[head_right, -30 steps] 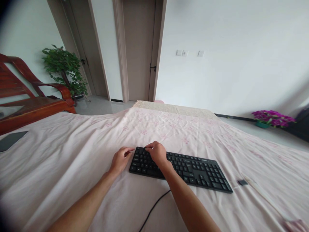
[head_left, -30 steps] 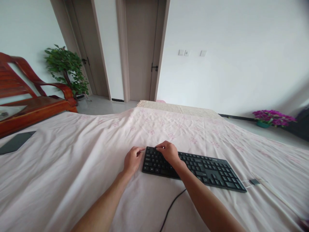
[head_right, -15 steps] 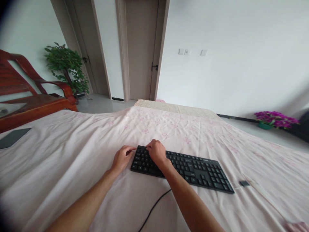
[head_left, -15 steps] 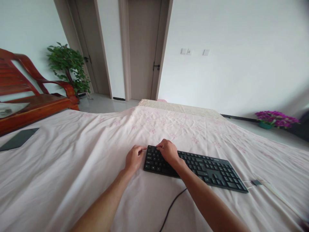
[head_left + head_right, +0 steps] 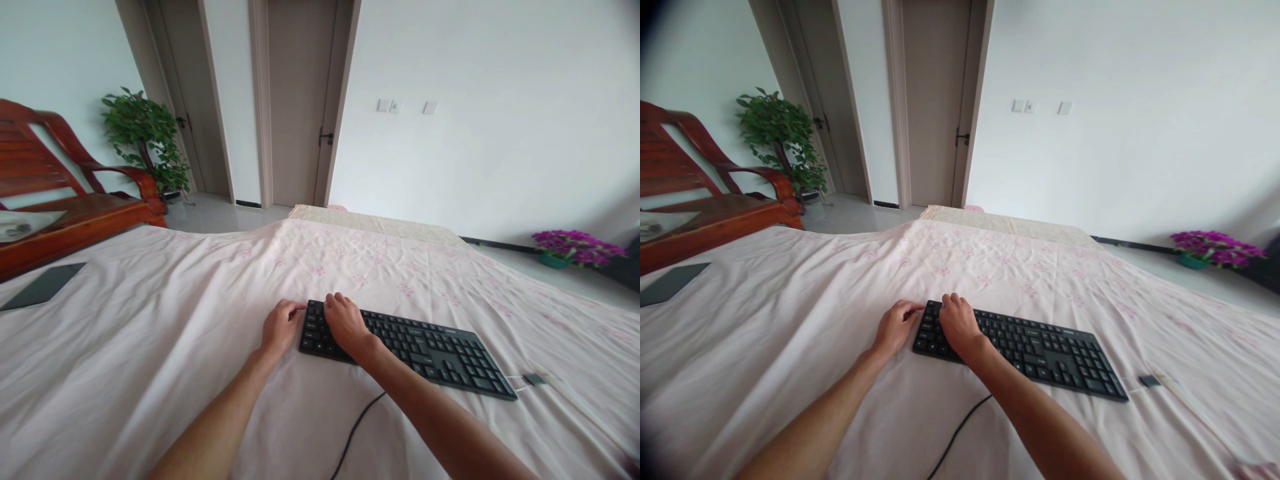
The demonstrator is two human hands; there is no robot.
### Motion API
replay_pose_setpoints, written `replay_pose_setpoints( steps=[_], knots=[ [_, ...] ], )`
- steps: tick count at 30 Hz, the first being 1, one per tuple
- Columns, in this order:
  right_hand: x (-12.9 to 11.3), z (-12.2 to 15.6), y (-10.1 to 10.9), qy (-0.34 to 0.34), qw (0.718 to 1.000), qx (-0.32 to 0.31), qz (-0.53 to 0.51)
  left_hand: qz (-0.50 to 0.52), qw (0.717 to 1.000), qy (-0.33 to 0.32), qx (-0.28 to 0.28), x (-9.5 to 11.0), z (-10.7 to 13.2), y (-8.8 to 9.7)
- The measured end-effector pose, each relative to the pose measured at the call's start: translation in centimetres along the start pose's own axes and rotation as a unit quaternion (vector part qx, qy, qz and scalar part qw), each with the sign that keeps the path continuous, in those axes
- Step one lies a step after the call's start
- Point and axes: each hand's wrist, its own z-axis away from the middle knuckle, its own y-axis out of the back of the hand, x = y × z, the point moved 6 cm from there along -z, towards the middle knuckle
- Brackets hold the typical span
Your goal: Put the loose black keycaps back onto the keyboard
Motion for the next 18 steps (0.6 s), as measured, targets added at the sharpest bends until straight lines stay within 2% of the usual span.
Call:
replay_pose_setpoints(
  steps=[4,7,10,12,15,18],
  knots=[
    [-1.1,0.1,-0.1,0.015,1.0,-0.002,0.016,-0.006,1.0,-0.002,0.002,0.0,0.0,-0.1],
    [-0.6,0.0,0.3,0.024,1.0,-0.001,0.01,-0.005,1.0,-0.009,0.001,0.1,0.1,-0.1],
    [2.0,0.2,0.5,-0.009,0.998,0.001,-0.069,-0.003,1.0,-0.018,0.01,0.0,0.1,-0.1],
    [4.7,0.8,0.3,-0.075,0.986,0.028,-0.147,-0.007,0.999,-0.026,0.02,0.0,0.2,0.0],
    [8.3,2.8,-0.4,-0.174,0.954,0.09,-0.227,-0.026,0.997,-0.058,0.032,0.5,0.5,0.0],
    [9.8,5.5,-1.1,-0.198,0.942,0.12,-0.241,-0.055,0.991,-0.117,0.033,1.9,0.9,-0.2]
  ],
)
